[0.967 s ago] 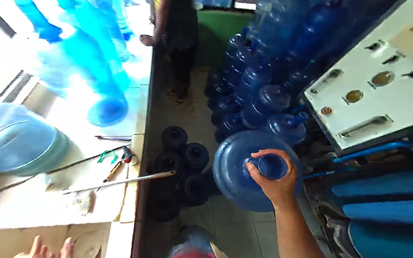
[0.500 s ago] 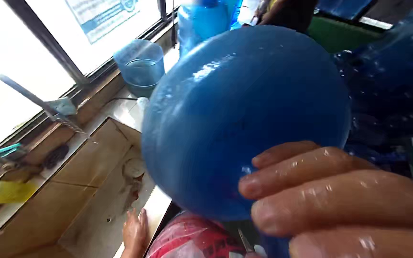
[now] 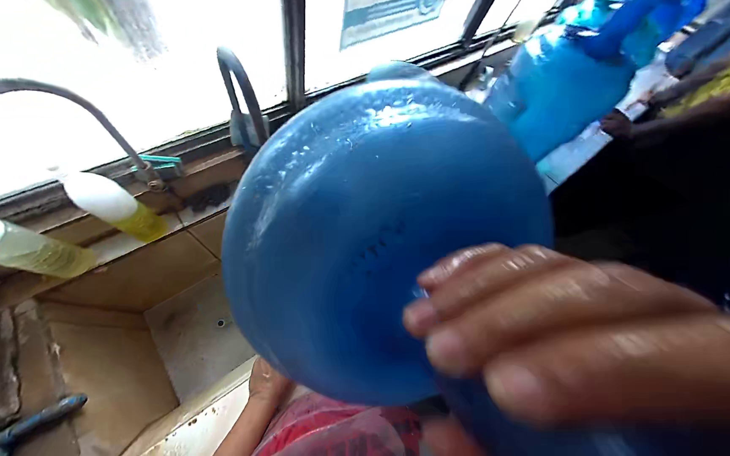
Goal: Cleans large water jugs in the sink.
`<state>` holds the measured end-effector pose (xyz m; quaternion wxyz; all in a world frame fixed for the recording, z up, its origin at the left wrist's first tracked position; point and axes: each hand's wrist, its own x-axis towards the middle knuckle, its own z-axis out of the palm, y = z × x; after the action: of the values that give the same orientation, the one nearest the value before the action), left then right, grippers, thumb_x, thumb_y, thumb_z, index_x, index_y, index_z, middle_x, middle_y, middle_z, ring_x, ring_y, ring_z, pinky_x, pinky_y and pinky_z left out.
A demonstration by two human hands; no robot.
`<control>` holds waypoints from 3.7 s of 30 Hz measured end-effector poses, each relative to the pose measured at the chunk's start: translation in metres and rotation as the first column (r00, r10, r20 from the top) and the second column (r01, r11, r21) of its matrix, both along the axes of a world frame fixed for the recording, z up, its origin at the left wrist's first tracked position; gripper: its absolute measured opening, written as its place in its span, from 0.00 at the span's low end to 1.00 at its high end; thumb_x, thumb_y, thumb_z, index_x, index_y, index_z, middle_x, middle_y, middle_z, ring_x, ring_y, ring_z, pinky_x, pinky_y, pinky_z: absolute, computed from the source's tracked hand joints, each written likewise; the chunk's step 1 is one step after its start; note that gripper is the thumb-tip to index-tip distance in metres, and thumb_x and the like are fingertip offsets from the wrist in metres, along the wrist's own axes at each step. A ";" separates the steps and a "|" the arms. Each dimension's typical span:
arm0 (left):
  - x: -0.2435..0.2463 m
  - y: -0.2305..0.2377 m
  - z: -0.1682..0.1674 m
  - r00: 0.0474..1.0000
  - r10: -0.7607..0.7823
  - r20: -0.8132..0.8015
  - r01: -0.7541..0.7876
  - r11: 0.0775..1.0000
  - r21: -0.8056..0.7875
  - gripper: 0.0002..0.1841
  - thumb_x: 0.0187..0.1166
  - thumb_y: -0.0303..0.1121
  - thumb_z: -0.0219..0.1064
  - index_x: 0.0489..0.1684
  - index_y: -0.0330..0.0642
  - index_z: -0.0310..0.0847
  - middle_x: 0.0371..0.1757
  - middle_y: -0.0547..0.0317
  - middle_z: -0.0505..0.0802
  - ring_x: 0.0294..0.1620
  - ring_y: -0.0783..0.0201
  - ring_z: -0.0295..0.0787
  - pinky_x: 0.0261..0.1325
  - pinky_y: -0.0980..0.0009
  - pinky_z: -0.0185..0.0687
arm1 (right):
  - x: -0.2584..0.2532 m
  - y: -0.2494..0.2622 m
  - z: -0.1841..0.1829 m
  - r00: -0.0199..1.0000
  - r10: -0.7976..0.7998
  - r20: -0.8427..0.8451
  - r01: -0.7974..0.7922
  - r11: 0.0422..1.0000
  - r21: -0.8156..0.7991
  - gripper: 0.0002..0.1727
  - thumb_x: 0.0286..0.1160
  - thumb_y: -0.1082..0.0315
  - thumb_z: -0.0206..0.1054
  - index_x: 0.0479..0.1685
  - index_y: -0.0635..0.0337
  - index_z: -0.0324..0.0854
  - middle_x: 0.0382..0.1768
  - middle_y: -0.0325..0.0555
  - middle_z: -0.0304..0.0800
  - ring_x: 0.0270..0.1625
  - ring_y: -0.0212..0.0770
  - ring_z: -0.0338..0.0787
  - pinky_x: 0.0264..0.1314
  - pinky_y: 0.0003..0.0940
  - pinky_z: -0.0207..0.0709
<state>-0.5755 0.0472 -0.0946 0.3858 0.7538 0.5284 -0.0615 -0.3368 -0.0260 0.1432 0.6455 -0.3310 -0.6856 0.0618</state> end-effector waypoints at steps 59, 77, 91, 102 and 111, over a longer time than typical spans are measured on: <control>-0.047 0.127 -0.099 0.449 0.768 0.456 -0.518 0.640 -0.567 0.22 0.89 0.33 0.59 0.76 0.30 0.73 0.62 0.37 0.88 0.50 0.54 0.94 0.57 0.58 0.91 | -0.050 0.306 -0.280 0.898 0.161 0.410 0.352 0.297 -0.887 0.24 0.81 0.54 0.64 0.62 0.66 0.85 0.60 0.62 0.91 0.68 0.56 0.88 0.76 0.57 0.74; -0.059 0.357 -0.040 -0.430 0.730 0.532 -0.278 0.454 -0.847 0.19 0.90 0.49 0.51 0.72 0.51 0.69 0.60 0.53 0.89 0.60 0.57 0.88 0.61 0.55 0.87 | 0.007 0.200 -0.278 0.615 -0.646 -0.452 -0.335 0.304 -0.892 0.28 0.96 0.52 0.27 0.60 0.56 0.73 0.32 0.44 0.89 0.23 0.38 0.87 0.18 0.34 0.82; 0.018 0.280 -0.001 -0.206 0.313 0.927 -0.507 0.776 -0.375 0.40 0.59 0.27 0.83 0.71 0.37 0.60 0.56 0.57 0.89 0.59 0.62 0.90 0.66 0.58 0.89 | -0.024 0.197 -0.263 0.587 -0.596 -0.549 -0.486 0.283 -0.827 0.27 0.98 0.54 0.34 0.74 0.64 0.69 0.46 0.53 0.90 0.39 0.44 0.93 0.39 0.40 0.91; -0.005 0.321 -0.011 -0.472 0.569 0.674 -0.270 0.634 -0.725 0.24 0.90 0.52 0.53 0.74 0.47 0.65 0.61 0.51 0.88 0.64 0.56 0.87 0.69 0.53 0.84 | -0.044 0.240 -0.257 0.759 -0.578 -0.301 -0.096 0.357 -0.929 0.32 0.97 0.49 0.35 0.42 0.62 0.81 0.20 0.39 0.83 0.15 0.29 0.78 0.17 0.25 0.76; -0.091 0.416 -0.056 -0.750 0.600 0.280 -0.081 0.337 -0.938 0.39 0.83 0.73 0.37 0.82 0.54 0.56 0.70 0.44 0.82 0.64 0.50 0.88 0.58 0.59 0.90 | -0.051 0.235 -0.291 0.626 0.039 0.779 0.669 0.486 -0.562 0.21 0.72 0.59 0.73 0.65 0.47 0.90 0.75 0.65 0.80 0.81 0.74 0.72 0.82 0.78 0.55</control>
<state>-0.6668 0.4629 -0.1504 0.6823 -0.0769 0.2754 0.6728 -0.3882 0.2090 -0.1477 0.0965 -0.7187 -0.6800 0.1083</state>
